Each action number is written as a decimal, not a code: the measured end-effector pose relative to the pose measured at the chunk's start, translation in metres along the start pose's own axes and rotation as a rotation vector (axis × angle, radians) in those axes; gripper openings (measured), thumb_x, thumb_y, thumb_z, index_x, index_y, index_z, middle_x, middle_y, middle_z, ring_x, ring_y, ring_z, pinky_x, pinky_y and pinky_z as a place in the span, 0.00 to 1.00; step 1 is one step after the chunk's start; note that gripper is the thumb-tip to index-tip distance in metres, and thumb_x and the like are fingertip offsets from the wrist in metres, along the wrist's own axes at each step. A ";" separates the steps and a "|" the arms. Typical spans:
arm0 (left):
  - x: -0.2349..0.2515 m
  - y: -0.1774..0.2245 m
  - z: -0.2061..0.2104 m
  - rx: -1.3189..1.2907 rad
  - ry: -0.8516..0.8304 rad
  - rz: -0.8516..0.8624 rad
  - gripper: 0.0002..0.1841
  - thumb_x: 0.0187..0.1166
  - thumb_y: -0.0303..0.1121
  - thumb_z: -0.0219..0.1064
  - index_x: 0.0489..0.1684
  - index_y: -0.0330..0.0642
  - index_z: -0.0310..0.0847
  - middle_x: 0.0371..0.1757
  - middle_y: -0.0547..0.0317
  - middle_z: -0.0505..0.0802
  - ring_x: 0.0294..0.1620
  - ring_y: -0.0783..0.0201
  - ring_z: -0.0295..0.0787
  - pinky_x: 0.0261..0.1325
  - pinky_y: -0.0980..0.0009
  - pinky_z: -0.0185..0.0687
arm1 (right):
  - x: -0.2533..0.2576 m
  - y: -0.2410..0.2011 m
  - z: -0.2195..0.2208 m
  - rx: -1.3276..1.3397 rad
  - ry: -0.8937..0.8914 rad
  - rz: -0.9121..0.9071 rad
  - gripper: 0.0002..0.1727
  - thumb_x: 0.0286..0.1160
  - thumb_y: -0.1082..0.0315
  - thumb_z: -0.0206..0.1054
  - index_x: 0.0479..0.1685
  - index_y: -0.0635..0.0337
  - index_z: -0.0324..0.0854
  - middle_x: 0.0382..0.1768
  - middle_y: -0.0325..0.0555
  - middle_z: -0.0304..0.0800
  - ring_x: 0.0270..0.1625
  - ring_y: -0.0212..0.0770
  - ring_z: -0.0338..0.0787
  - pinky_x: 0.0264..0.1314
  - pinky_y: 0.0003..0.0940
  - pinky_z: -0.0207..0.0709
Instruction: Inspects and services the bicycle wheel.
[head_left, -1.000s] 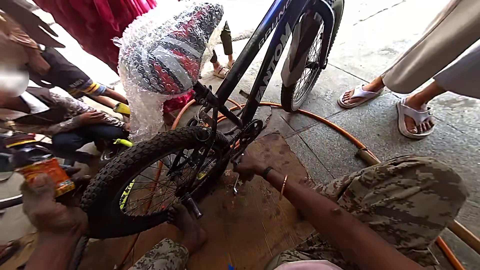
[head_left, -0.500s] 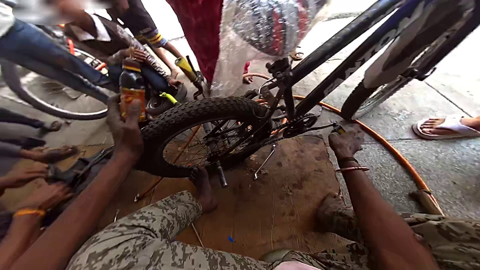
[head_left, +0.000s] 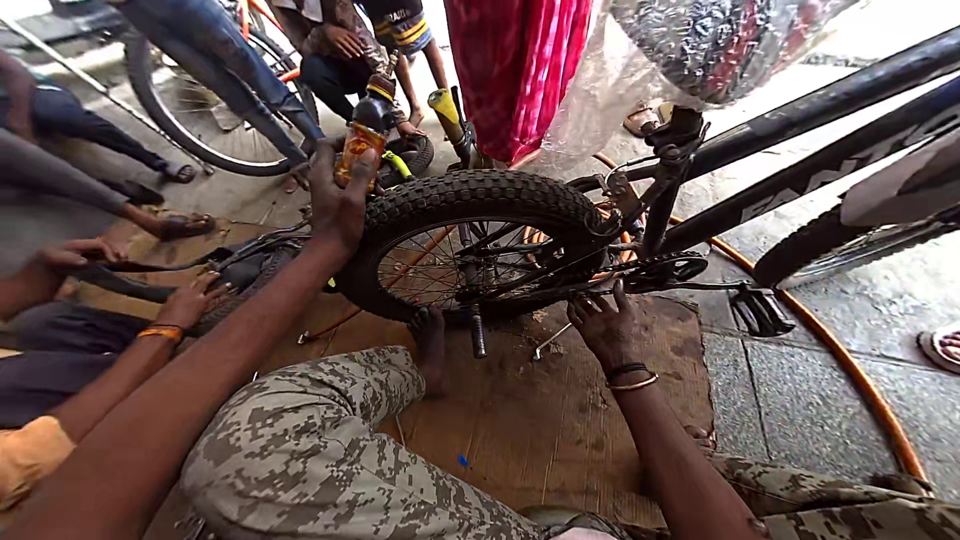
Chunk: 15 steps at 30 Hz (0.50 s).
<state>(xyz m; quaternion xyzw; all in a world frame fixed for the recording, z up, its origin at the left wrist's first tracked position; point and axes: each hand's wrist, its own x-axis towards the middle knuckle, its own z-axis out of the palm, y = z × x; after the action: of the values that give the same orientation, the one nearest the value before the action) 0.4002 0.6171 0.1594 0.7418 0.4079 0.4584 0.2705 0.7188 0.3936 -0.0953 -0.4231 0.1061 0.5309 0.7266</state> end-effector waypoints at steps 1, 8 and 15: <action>0.001 -0.001 0.000 -0.014 -0.001 0.002 0.28 0.84 0.52 0.62 0.72 0.39 0.72 0.58 0.51 0.87 0.53 0.63 0.90 0.57 0.63 0.89 | -0.005 -0.006 0.007 -0.051 0.029 -0.016 0.38 0.81 0.38 0.62 0.82 0.53 0.65 0.74 0.51 0.79 0.70 0.49 0.85 0.71 0.47 0.80; -0.008 0.008 -0.004 -0.051 -0.020 -0.007 0.26 0.88 0.48 0.57 0.76 0.39 0.68 0.50 0.55 0.91 0.44 0.65 0.92 0.52 0.63 0.91 | -0.019 -0.033 0.019 -0.793 0.001 -0.084 0.29 0.85 0.49 0.63 0.69 0.68 0.75 0.44 0.56 0.89 0.38 0.45 0.90 0.44 0.45 0.88; -0.002 0.009 -0.036 -0.366 0.153 -0.123 0.23 0.87 0.51 0.55 0.73 0.50 0.65 0.48 0.65 0.89 0.45 0.64 0.91 0.50 0.63 0.91 | -0.133 -0.136 0.091 -1.287 -0.048 -1.439 0.17 0.83 0.55 0.67 0.53 0.61 0.88 0.36 0.49 0.93 0.34 0.43 0.91 0.38 0.47 0.88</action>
<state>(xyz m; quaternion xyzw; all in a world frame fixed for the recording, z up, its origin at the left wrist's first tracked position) 0.3704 0.6115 0.1816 0.6171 0.3818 0.5624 0.3965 0.7541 0.3582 0.1092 -0.6930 -0.5049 -0.0764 0.5089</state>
